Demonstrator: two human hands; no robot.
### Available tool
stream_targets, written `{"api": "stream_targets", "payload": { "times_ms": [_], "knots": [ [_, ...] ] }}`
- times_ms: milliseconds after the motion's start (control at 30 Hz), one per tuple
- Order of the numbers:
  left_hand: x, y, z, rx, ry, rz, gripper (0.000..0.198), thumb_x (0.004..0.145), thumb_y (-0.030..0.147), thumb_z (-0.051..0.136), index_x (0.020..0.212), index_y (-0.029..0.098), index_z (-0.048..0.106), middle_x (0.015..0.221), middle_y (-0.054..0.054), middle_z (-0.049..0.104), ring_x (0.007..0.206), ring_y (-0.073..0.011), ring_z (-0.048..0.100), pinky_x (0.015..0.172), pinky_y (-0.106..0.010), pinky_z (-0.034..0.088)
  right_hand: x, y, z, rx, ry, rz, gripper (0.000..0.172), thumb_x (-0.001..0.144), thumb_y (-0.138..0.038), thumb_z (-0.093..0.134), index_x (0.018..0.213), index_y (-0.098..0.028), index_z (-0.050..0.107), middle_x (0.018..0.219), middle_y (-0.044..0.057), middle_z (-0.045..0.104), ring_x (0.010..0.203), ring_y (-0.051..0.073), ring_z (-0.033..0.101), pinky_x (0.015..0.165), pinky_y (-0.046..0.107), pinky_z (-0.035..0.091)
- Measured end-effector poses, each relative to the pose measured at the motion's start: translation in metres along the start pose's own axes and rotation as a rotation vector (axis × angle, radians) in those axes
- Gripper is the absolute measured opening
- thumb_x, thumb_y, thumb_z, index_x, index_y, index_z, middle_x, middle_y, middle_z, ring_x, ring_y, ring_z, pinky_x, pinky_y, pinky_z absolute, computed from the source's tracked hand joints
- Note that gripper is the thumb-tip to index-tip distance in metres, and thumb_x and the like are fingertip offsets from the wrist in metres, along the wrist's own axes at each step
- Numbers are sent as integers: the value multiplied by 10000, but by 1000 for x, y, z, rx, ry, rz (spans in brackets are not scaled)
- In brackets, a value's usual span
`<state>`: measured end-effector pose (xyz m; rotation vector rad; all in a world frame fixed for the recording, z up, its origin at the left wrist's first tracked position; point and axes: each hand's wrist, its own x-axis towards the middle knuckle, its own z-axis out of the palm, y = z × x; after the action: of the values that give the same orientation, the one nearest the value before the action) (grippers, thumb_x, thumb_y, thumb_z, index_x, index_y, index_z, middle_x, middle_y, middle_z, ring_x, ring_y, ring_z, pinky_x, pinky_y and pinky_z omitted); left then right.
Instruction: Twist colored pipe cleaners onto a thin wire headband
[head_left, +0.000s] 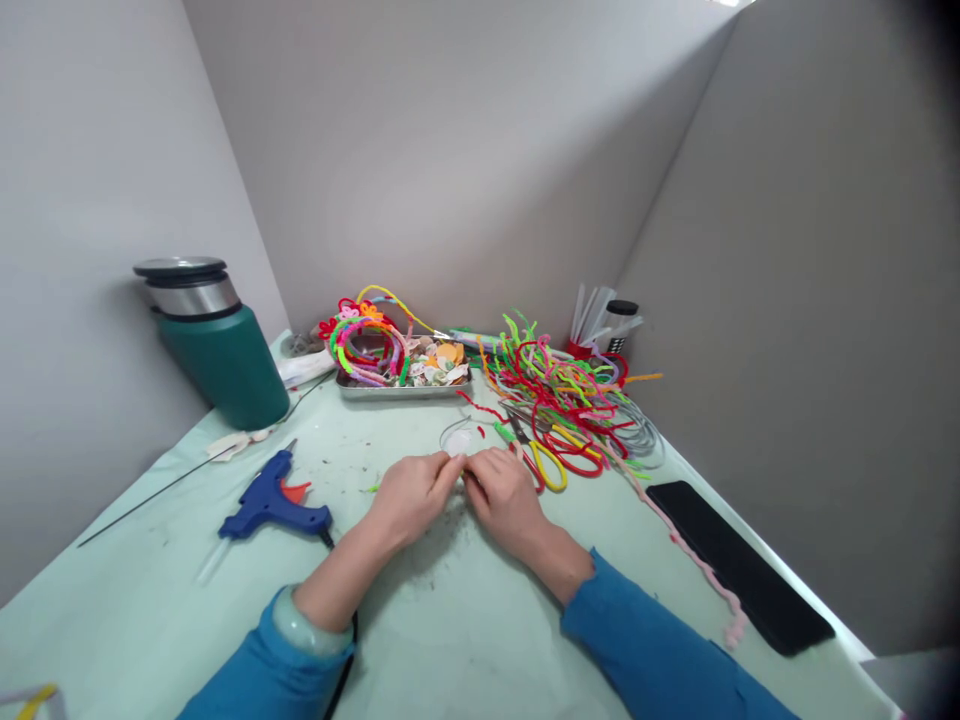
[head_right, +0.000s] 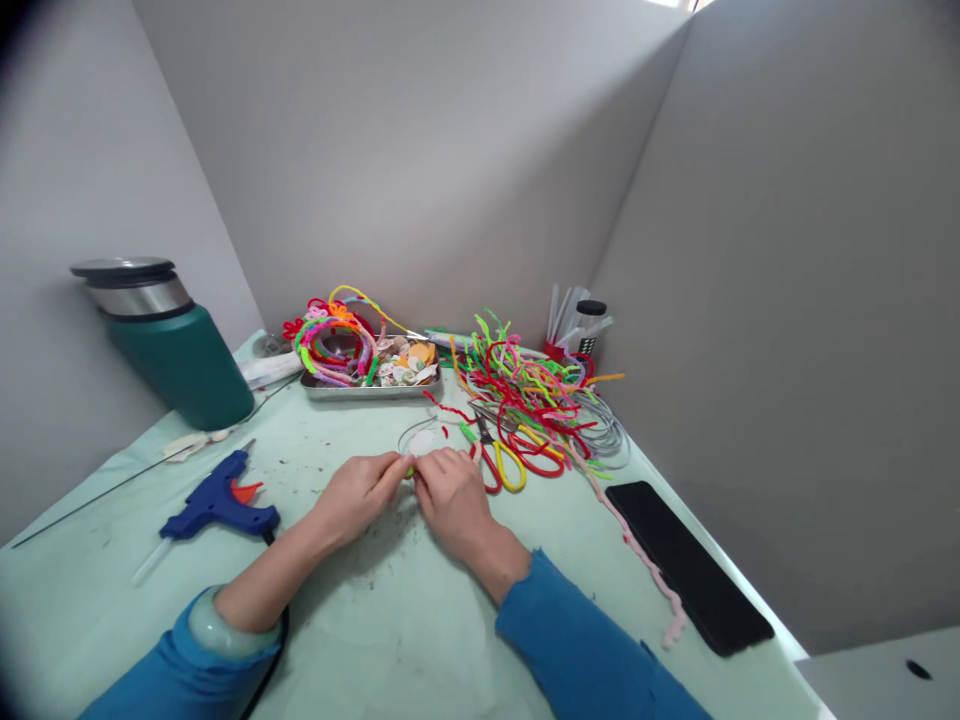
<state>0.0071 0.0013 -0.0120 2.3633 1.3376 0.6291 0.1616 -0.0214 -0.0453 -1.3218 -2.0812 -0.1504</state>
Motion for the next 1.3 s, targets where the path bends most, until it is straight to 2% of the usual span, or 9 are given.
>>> {"api": "stream_targets", "payload": {
  "times_ms": [100,233,467,567,667,867,1000,1167,1300],
  "knots": [
    [4,-3,2,-177,-119,-32,512,877,451,249,587,162,556,533,-18,572,533,-140,508,547,-227,323,0,1,-1,-1,-15,-6,124,840,-156,448,755,-174,537,721,51,566,724,186,487,674,307,347],
    [4,-5,2,-377,-183,-69,504,834,499,322,574,143,565,497,6,531,478,-110,442,496,-208,316,1,2,-2,64,21,24,116,841,-155,450,790,-172,553,745,53,578,749,187,502,689,307,359],
    [3,-7,6,-618,-290,-176,407,772,416,470,1022,125,606,377,66,434,340,-85,334,385,-185,253,0,-1,-3,167,74,71,106,819,-136,477,866,-179,561,808,53,618,792,189,537,747,327,357],
    [4,-9,8,-631,-252,-196,392,758,327,468,1067,124,599,374,79,391,336,-83,332,378,-182,254,0,-3,-4,172,98,98,87,834,-168,475,859,-180,558,794,52,619,772,189,539,747,331,352],
    [4,-10,7,-558,-172,-195,337,745,291,462,976,134,650,396,70,398,360,-82,336,387,-185,248,0,-4,-4,179,90,104,87,845,-184,469,857,-177,555,796,55,616,768,190,540,725,321,355],
    [6,-11,7,-475,-94,-81,264,756,294,483,842,167,698,592,19,598,509,-105,471,502,-202,345,0,-4,-5,209,78,103,94,848,-173,462,865,-173,555,808,52,609,777,187,536,717,312,368],
    [8,-15,9,-423,40,-2,196,740,234,526,800,179,704,789,-26,643,705,-136,561,657,-230,413,0,-5,-6,221,104,100,114,861,-190,445,865,-179,558,795,54,607,764,188,533,706,315,374],
    [9,-16,8,-430,88,18,170,732,220,541,780,178,699,776,-33,624,699,-137,567,656,-241,428,1,-6,-5,205,100,146,92,858,-209,464,854,-187,554,780,44,612,748,183,539,710,309,381],
    [9,-14,6,-496,85,-62,203,733,253,522,803,164,691,746,-29,666,663,-141,564,621,-231,423,0,-6,-3,222,95,154,114,868,-213,446,840,-190,554,769,45,612,729,181,543,690,302,385]
  ]
}}
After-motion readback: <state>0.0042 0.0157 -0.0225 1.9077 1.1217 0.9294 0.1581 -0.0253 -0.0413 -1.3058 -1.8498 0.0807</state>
